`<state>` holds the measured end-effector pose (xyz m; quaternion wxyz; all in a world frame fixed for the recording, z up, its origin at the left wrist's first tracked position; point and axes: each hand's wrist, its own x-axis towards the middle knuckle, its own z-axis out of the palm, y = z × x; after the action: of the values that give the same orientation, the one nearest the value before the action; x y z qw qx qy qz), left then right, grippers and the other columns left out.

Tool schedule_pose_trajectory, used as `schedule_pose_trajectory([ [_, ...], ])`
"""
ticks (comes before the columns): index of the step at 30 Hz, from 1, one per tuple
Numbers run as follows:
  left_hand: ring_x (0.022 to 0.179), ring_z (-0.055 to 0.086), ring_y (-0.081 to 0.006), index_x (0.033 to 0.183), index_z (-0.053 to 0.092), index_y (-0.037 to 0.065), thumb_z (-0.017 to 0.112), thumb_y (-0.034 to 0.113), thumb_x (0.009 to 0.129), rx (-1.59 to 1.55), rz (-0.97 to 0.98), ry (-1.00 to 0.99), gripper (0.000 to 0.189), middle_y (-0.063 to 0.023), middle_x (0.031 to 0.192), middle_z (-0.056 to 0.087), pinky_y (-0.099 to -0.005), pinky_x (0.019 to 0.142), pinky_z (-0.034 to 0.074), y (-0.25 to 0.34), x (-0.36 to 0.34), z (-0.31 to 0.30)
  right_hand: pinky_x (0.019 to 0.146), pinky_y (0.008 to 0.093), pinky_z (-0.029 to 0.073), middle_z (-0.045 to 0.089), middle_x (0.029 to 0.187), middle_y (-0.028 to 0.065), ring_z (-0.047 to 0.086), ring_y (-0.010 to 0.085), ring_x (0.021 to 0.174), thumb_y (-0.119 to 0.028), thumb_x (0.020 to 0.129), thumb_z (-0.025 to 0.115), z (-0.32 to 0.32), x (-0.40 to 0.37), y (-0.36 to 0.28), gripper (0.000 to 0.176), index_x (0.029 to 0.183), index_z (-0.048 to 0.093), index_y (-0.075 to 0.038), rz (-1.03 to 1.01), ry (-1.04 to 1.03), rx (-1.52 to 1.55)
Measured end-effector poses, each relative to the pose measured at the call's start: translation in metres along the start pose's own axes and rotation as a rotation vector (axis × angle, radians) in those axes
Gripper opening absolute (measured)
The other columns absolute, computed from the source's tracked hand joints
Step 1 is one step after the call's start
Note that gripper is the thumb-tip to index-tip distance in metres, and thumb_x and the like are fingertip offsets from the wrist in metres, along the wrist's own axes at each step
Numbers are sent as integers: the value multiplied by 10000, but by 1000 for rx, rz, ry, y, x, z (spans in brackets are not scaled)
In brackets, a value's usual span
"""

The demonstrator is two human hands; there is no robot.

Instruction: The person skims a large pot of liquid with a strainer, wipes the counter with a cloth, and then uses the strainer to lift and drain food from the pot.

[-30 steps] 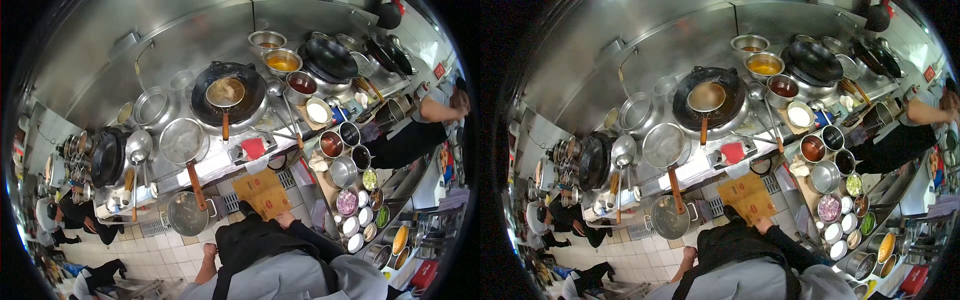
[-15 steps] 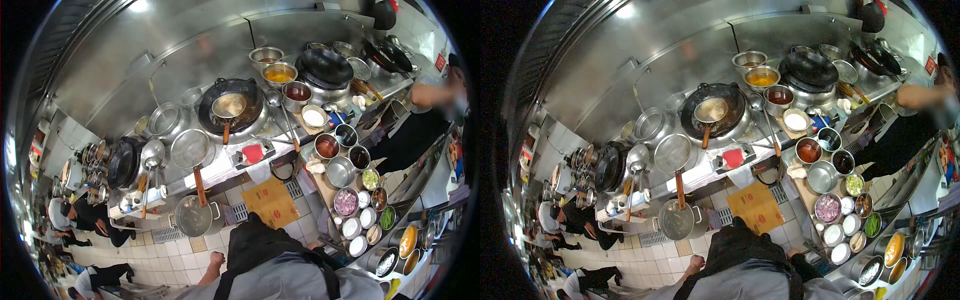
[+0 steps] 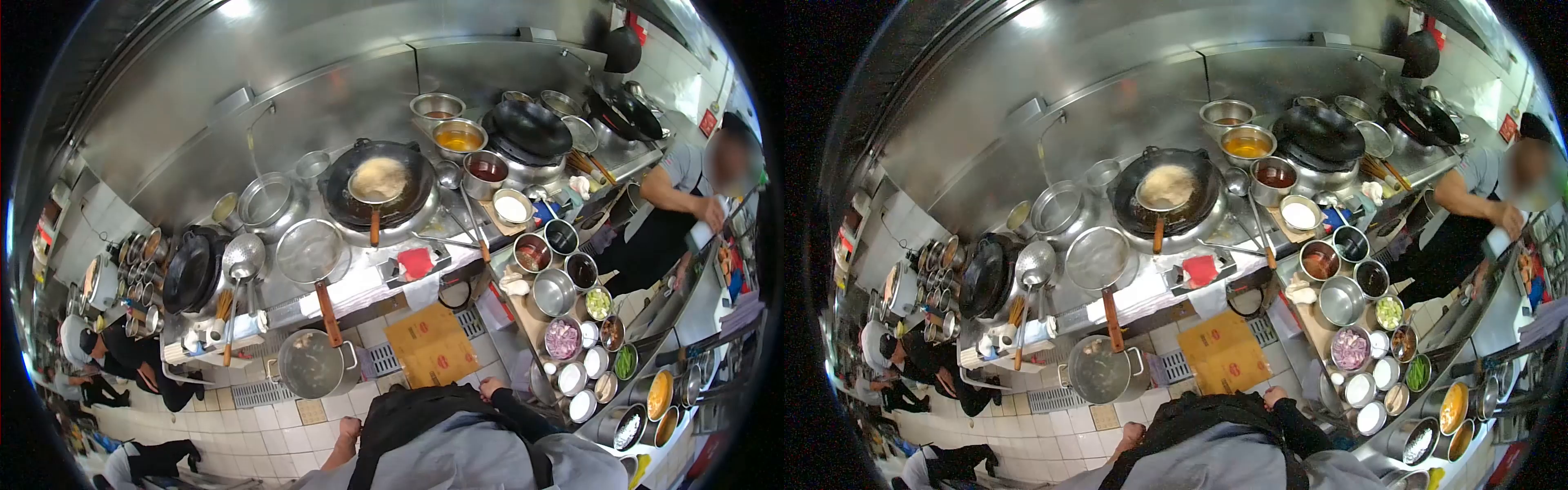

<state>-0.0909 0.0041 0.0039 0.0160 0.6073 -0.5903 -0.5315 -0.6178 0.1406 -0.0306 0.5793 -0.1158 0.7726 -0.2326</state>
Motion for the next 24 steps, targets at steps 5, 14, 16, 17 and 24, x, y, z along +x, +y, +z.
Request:
schedule_pose_trajectory([
  [5,525,601,-276,822,599,-85,566,21,803,-302,-291,209,113,-182,679,613,-402,404,438,-1,-7,-29,428,357,498,601,642,121,575,219,468,-73,921,528,26,-22,-29,142,924,646,5,74,62,-48],
  [14,520,580,-260,814,602,-61,557,21,810,143,-132,-40,93,-156,668,598,-395,407,425,-93,-22,-81,424,371,488,601,656,109,583,222,481,-74,921,517,103,-33,-61,127,884,628,-24,-56,26,16],
  [16,525,580,-257,824,601,-58,554,21,814,175,-137,-60,92,-151,673,598,-392,411,429,-102,-19,-91,420,343,487,619,688,98,586,194,489,-82,929,514,116,-39,-62,140,939,646,-36,-48,19,-71],
  [17,528,580,-255,829,601,-56,552,20,816,175,-140,-57,92,-149,675,598,-390,414,431,-105,-18,-95,415,340,482,619,683,94,583,190,488,-79,926,512,124,-44,-59,145,941,648,-33,-33,31,-58],
  [24,545,580,-244,863,599,-46,542,18,830,-358,-305,126,92,-133,692,596,-377,430,447,-107,-2,-117,438,368,474,628,640,100,583,215,493,-25,893,500,146,-59,-55,183,889,681,2,-29,20,-285],
])
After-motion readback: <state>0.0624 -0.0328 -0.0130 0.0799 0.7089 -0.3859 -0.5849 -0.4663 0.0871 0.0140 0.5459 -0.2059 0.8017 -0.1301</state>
